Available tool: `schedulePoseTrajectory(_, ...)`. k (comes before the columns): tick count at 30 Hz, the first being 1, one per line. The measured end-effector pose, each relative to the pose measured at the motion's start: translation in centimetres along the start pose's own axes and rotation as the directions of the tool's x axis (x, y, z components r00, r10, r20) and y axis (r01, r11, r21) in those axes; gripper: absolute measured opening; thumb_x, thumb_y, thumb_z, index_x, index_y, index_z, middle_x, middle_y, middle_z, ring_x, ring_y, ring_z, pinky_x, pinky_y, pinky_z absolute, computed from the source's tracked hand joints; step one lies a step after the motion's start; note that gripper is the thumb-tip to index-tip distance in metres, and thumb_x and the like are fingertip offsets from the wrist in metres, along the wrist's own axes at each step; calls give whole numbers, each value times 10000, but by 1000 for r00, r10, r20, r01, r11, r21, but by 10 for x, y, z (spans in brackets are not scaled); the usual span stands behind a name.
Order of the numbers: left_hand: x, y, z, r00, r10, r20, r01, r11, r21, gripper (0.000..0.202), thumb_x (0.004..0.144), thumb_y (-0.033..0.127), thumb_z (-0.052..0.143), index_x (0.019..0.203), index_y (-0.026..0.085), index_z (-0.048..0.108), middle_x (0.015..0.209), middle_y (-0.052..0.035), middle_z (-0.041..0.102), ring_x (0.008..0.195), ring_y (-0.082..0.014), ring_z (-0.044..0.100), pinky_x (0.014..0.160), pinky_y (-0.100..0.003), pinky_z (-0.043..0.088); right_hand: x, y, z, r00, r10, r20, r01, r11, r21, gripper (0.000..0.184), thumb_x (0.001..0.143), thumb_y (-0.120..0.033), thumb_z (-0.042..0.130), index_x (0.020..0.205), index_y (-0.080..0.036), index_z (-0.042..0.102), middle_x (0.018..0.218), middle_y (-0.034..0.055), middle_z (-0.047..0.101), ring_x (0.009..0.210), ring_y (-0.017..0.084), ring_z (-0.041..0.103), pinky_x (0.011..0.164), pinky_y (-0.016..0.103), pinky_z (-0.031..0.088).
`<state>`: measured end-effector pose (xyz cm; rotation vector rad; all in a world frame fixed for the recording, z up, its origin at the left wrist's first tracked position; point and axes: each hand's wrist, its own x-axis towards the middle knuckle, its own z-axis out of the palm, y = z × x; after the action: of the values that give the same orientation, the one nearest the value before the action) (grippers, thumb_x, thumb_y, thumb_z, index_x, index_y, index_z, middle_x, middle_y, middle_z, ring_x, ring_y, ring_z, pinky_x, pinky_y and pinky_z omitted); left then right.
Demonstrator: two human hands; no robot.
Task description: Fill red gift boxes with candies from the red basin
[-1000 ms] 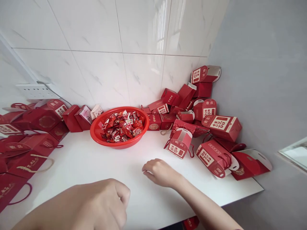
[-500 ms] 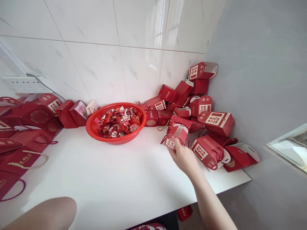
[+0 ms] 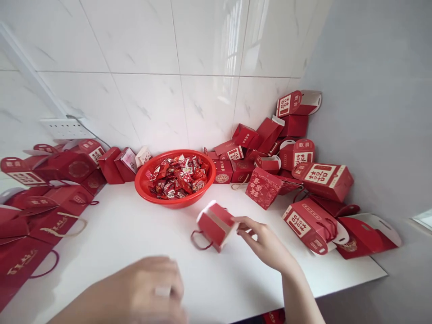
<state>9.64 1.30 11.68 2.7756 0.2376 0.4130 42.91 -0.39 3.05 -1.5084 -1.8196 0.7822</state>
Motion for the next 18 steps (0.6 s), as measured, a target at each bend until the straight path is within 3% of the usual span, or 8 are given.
schedulePoseTrajectory(3, 2, -24, 0, 953, -288, -94, 296, 951, 87, 259, 947, 290, 582, 1198, 314, 640, 1201, -64, 647, 1075, -222, 629, 941, -370, 548, 9, -10, 15, 999, -32, 3, 32, 997, 68, 396, 1013, -382, 434, 1394, -292, 494, 1335, 92, 617, 1111, 212, 662, 849, 345, 567)
schedulePoseTrajectory(7, -14, -50, 14, 864, -437, -249, 484, 857, 177, 294, 972, 324, 540, 1254, 323, 625, 1387, -66, 534, 1228, -279, 564, 999, -440, 514, 26, -24, 27, 996, -85, -40, 85, 996, 15, 337, 1016, -407, 434, 1281, -266, 586, 1205, 92, 676, 1045, 222, 676, 843, 371, 577)
schedulePoseTrajectory(10, -21, -58, 24, 821, -483, -304, 545, 821, 170, 217, 983, 327, 515, 1138, 266, 655, 1342, -70, 561, 1206, -268, 578, 1003, -436, 503, 39, -43, 33, 965, -262, -27, 261, 965, -31, 302, 1026, -352, 432, 1254, -260, 607, 1239, 91, 667, 1101, 219, 651, 934, 387, 547)
schedulePoseTrajectory(14, -25, -62, 29, 790, -502, -353, 572, 810, 128, 152, 985, 310, 506, 985, 224, 632, 1234, -73, 589, 1167, -237, 580, 977, -379, 494, 57, -62, 45, 865, -499, 44, 498, 849, -176, 267, 1028, -259, 432, 1215, -252, 622, 1292, 84, 655, 1220, 229, 588, 1075, 454, 425)
schedulePoseTrajectory(16, -28, -65, 31, 752, -523, -402, 609, 785, 116, 143, 986, 298, 497, 945, 217, 607, 1129, -67, 612, 1108, -228, 588, 934, -362, 489, 65, -64, 53, 856, -513, 56, 508, 818, -268, 245, 1027, -250, 432, 1157, -235, 639, 1196, 86, 693, 1141, 230, 620, 1076, 469, 389)
schedulePoseTrajectory(18, -31, -69, 33, 689, -577, -438, 672, 736, 87, 152, 988, 302, 484, 911, 214, 581, 1016, -51, 625, 1010, -216, 599, 868, -348, 487, 71, -61, 61, 894, -447, 19, 426, 839, -339, 236, 1028, -271, 426, 1051, -212, 653, 1035, 87, 716, 988, 229, 649, 982, 439, 425)
